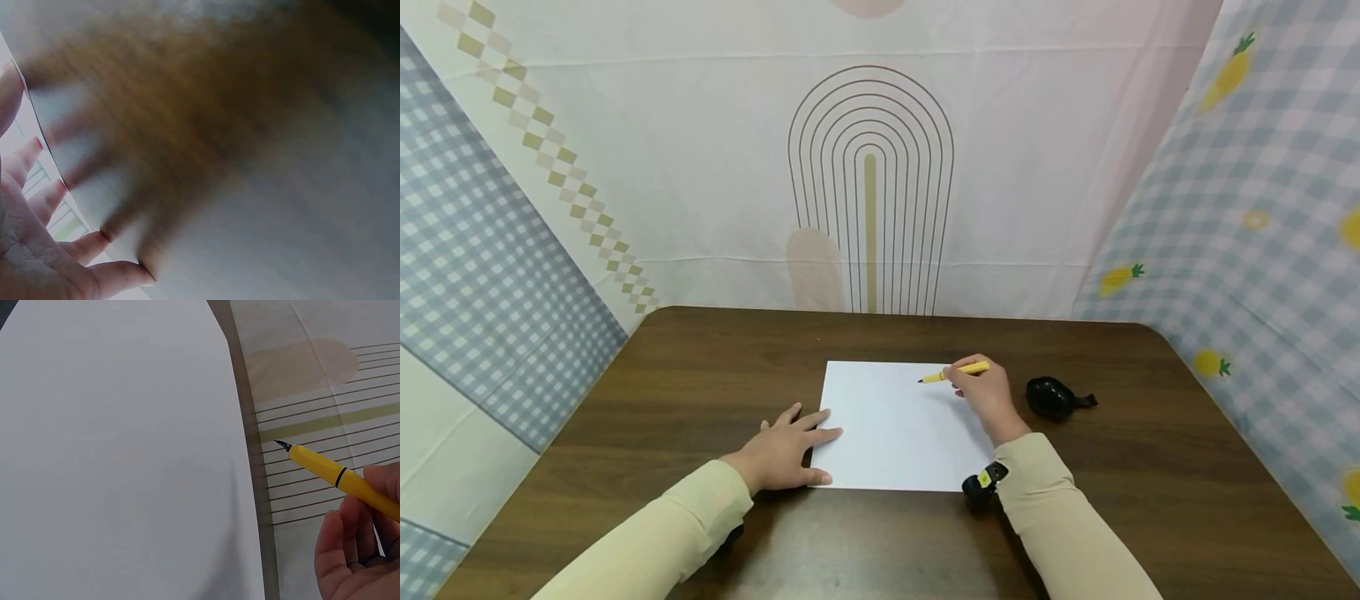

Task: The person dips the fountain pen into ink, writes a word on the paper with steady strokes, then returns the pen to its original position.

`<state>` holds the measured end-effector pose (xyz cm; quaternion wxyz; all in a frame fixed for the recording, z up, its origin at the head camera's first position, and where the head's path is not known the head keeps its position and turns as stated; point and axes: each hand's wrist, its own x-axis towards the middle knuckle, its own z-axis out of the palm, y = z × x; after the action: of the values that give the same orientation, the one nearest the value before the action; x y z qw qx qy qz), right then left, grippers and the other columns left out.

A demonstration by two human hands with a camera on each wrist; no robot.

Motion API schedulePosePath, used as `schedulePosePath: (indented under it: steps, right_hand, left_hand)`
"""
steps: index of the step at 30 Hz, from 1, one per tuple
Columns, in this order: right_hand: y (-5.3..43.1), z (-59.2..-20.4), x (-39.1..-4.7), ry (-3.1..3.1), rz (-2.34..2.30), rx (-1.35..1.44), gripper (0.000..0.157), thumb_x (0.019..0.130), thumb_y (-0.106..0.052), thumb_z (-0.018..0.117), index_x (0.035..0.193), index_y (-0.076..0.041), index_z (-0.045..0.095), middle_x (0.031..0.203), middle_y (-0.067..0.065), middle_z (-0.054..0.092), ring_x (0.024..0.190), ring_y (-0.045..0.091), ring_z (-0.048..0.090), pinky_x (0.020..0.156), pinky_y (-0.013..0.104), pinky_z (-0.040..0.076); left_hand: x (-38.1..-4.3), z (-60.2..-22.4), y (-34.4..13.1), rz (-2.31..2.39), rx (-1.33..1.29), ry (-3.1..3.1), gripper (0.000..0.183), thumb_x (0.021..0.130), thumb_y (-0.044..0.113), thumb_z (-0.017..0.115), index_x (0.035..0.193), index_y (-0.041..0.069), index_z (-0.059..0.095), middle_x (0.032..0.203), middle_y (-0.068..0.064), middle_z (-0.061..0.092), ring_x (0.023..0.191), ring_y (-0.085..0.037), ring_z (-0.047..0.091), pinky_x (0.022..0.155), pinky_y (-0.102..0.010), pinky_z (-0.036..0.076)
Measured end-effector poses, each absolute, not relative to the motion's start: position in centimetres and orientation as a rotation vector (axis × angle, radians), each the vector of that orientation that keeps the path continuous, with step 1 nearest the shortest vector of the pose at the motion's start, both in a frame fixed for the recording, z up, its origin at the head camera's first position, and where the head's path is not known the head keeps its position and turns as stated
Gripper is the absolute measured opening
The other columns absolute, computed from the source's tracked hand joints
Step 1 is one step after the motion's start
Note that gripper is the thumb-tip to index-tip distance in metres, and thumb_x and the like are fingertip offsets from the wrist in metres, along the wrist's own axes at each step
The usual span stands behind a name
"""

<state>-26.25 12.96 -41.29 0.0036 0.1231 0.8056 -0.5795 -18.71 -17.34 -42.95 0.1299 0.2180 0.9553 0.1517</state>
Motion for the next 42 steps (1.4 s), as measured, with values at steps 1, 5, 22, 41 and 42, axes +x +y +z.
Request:
schedulePosePath:
  steps: [1, 5, 22, 41, 42]
  right_hand:
    - [12.8, -41.4, -26.3, 2.529, -1.81, 0.385, 0.019, 0.09, -0.016, 0.067, 0.102, -0.002, 0.062, 0.105, 0.015, 0.061, 0.087, 0.022, 0.059, 0.084, 0.037, 0.053]
    - [12.1, -41.7, -26.4, 2.54, -1.805, 0.372, 0.018, 0.089, -0.016, 0.069, 0.101, -0.003, 0.063, 0.101, 0.014, 0.062, 0.084, 0.02, 0.06, 0.079, 0.033, 0.053]
    - [9.8, -42.4, -26.3, 2.548, -1.836, 0.306, 0.016, 0.086, -0.014, 0.073, 0.095, -0.003, 0.065, 0.094, 0.012, 0.06, 0.075, 0.017, 0.057, 0.069, 0.029, 0.05]
    - [8.5, -42.4, -26.3, 2.63, -1.692, 0.236, 0.015, 0.085, -0.014, 0.073, 0.093, -0.004, 0.065, 0.093, 0.011, 0.062, 0.076, 0.017, 0.056, 0.063, 0.024, 0.046]
    - [8.5, -42.4, -26.3, 2.636, -1.682, 0.228, 0.015, 0.085, -0.014, 0.073, 0.092, -0.004, 0.065, 0.092, 0.011, 0.062, 0.075, 0.017, 0.056, 0.063, 0.023, 0.046]
  left_hand:
    - [-18.7, -43.0, -17.3, 0.443, 0.634, 2.775, 0.068, 0.082, 0.05, 0.071, 0.143, 0.027, 0.051, 0.156, -0.004, 0.031, 0.143, -0.046, 0.016, 0.096, -0.078, 0.022]
    - [-18.6, -43.0, -17.4, 0.458, 0.638, 2.771, 0.068, 0.082, 0.05, 0.072, 0.143, 0.026, 0.051, 0.156, -0.005, 0.031, 0.143, -0.047, 0.016, 0.096, -0.078, 0.022]
    - [-18.7, -43.2, -17.4, 0.453, 0.634, 2.768, 0.068, 0.082, 0.05, 0.071, 0.143, 0.027, 0.051, 0.156, -0.004, 0.031, 0.143, -0.046, 0.015, 0.096, -0.078, 0.022]
    - [-18.8, -43.1, -17.3, 0.41, 0.63, 2.788, 0.067, 0.082, 0.05, 0.071, 0.142, 0.029, 0.051, 0.156, -0.003, 0.033, 0.143, -0.045, 0.018, 0.096, -0.077, 0.025]
    - [-18.8, -43.1, -17.3, 0.41, 0.629, 2.79, 0.067, 0.082, 0.05, 0.072, 0.142, 0.029, 0.051, 0.156, -0.003, 0.033, 0.143, -0.045, 0.018, 0.096, -0.076, 0.025]
